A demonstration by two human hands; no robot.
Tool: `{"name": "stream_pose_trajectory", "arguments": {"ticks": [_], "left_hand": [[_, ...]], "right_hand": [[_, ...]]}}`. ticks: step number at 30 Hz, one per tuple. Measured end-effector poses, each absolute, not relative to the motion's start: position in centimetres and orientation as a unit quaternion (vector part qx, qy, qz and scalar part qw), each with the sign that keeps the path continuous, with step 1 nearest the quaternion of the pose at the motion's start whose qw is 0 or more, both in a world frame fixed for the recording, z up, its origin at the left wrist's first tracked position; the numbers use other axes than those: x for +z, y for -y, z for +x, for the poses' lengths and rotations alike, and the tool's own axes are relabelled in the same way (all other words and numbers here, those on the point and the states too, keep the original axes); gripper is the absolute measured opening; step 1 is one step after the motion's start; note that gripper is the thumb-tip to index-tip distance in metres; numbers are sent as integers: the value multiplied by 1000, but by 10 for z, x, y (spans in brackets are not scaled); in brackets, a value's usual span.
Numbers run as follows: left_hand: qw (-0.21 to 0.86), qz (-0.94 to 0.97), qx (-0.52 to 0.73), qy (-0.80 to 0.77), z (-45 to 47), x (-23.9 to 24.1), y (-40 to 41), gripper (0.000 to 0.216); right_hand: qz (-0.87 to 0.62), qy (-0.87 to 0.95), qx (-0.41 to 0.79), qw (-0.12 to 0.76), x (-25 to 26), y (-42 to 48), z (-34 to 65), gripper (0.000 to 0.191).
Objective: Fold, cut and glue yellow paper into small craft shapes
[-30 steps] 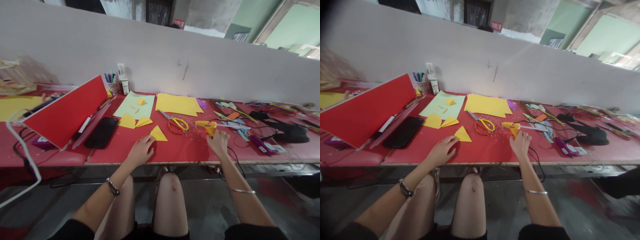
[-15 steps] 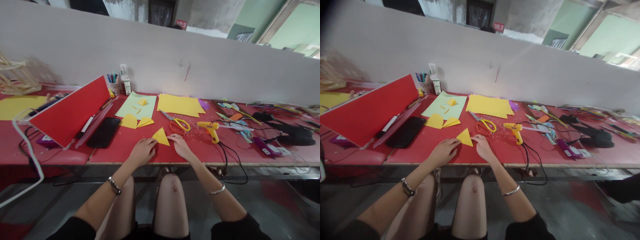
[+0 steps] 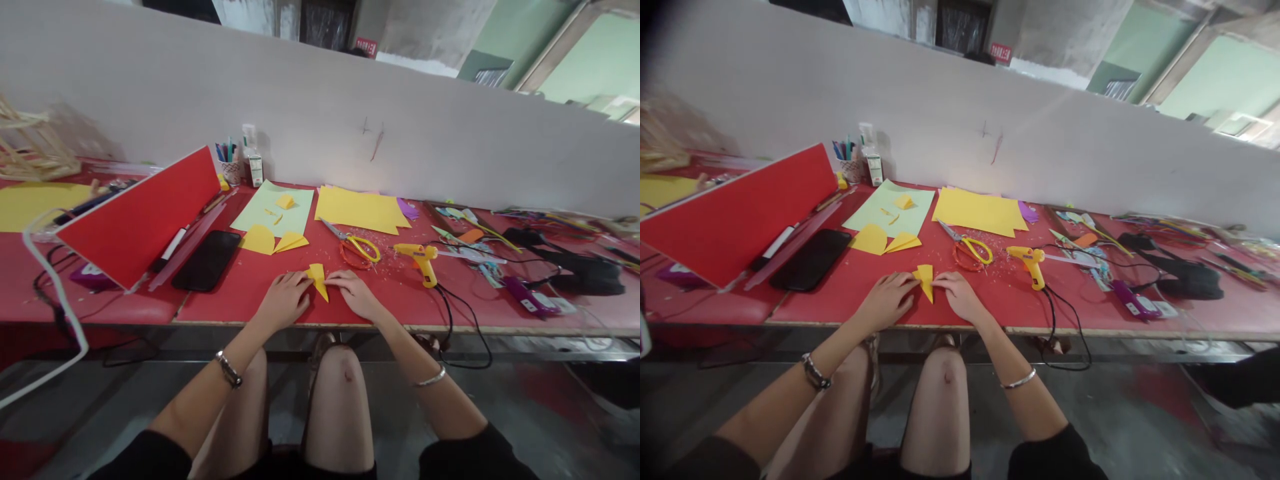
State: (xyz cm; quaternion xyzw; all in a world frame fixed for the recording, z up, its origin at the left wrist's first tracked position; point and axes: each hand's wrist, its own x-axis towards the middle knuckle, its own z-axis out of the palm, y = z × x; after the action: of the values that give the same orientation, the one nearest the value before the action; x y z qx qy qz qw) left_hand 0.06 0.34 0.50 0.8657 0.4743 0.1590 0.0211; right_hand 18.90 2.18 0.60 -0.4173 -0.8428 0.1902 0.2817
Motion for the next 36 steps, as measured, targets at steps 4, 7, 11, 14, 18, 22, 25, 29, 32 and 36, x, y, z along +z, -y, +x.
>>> {"name": "stream_pose_trajectory", "arguments": {"ticks": [4,7,11,14,18,22,25,29,32,36], "left_hand": [[34,865,168,-472,0,3,-5,31],[36,865,185,-465,0,1,-6,30],[33,864,206,-457,-1,1,-6,29],[37,862,210,-459,0,2,-6,29],[45,860,213,-461,-1,1,-7,29],[58,858,231,-455,-1,-1,-7,28],[58,857,239,-453,-1,-2,-8,27],[45,859,232,-455,0,-1,-7,27],[35,861,222,-456,0,0,-7,27],[30,861,217,-459,0,2,-6,28]], "right_hand": [[-410,855,176,266,9,-21,186,22],[-415,857,173,251,10,-23,185,16],[-420,856,167,250,10,-24,184,16],[-426,855,163,249,9,-23,181,16],[-440,850,152,249,9,-23,176,13],[-453,846,125,251,7,-23,172,10],[-448,847,123,257,5,-22,171,7],[-427,852,153,262,3,-20,171,5],[-421,852,164,263,4,-19,172,6],[-406,857,187,257,7,-15,173,7]]}}
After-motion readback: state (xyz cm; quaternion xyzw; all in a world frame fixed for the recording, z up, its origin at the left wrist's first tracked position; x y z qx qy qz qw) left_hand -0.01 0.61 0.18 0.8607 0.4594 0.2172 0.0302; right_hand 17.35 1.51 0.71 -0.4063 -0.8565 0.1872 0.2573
